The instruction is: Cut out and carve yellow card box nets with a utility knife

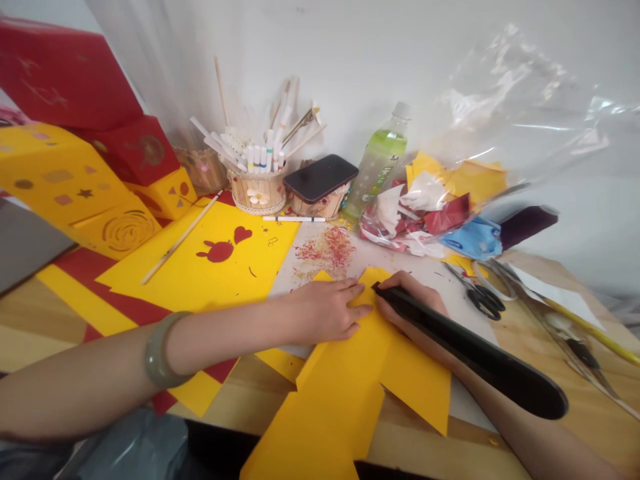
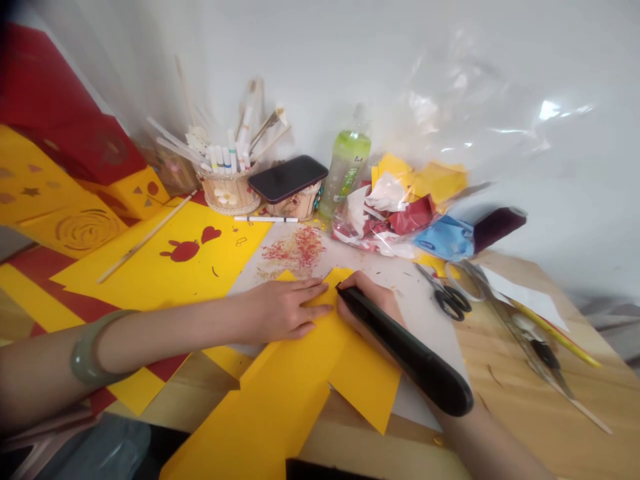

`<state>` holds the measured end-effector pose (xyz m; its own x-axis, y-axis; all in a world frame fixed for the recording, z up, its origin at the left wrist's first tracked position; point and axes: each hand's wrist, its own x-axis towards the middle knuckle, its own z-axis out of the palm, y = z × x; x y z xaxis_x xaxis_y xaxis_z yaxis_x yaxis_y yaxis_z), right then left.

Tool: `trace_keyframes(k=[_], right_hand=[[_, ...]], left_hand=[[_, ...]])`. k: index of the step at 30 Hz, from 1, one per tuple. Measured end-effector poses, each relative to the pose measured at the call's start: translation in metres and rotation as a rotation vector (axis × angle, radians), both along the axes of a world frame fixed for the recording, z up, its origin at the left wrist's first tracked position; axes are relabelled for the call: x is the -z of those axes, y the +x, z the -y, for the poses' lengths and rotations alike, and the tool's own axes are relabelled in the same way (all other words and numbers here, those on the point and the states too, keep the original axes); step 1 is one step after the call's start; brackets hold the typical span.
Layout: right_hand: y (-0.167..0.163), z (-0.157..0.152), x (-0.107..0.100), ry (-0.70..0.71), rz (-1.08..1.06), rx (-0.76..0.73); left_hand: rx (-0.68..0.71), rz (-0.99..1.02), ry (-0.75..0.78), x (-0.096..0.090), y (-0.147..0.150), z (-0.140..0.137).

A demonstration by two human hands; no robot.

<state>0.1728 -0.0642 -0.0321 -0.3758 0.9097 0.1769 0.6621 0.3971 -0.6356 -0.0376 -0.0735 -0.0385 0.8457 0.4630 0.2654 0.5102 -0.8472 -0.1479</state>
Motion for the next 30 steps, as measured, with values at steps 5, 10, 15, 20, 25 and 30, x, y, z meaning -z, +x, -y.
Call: trace_keyframes(k=[5,10,15,20,25,30], right_hand=[[0.003,0.0,0.002,0.025,0.001,-0.032],[0.008,-0.001,0.004,0.029,0.009,-0.05],[0.012,-0.003,0.005,0.008,0.019,-0.085],[0.018,-0.004,0.007,-0.025,0.03,-0.115],[0.02,-0.005,0.005,-0.049,0.01,-0.144],[0.018,-0.008,-0.001,-0.035,-0.005,-0.212]], left_hand=[[-0.022,0.0,-0.027,0.001,0.001,0.001],[-0.028,0.019,-0.093,0.002,-0.001,0.0],[-0.043,-0.004,-0.103,0.002,-0.001,-0.001],[-0.032,-0.012,-0.09,0.003,-0.001,-0.001],[-0.041,0.004,-0.085,0.004,-0.002,-0.001],[-0.027,0.01,-0.07,0.005,-0.002,-0.001]])
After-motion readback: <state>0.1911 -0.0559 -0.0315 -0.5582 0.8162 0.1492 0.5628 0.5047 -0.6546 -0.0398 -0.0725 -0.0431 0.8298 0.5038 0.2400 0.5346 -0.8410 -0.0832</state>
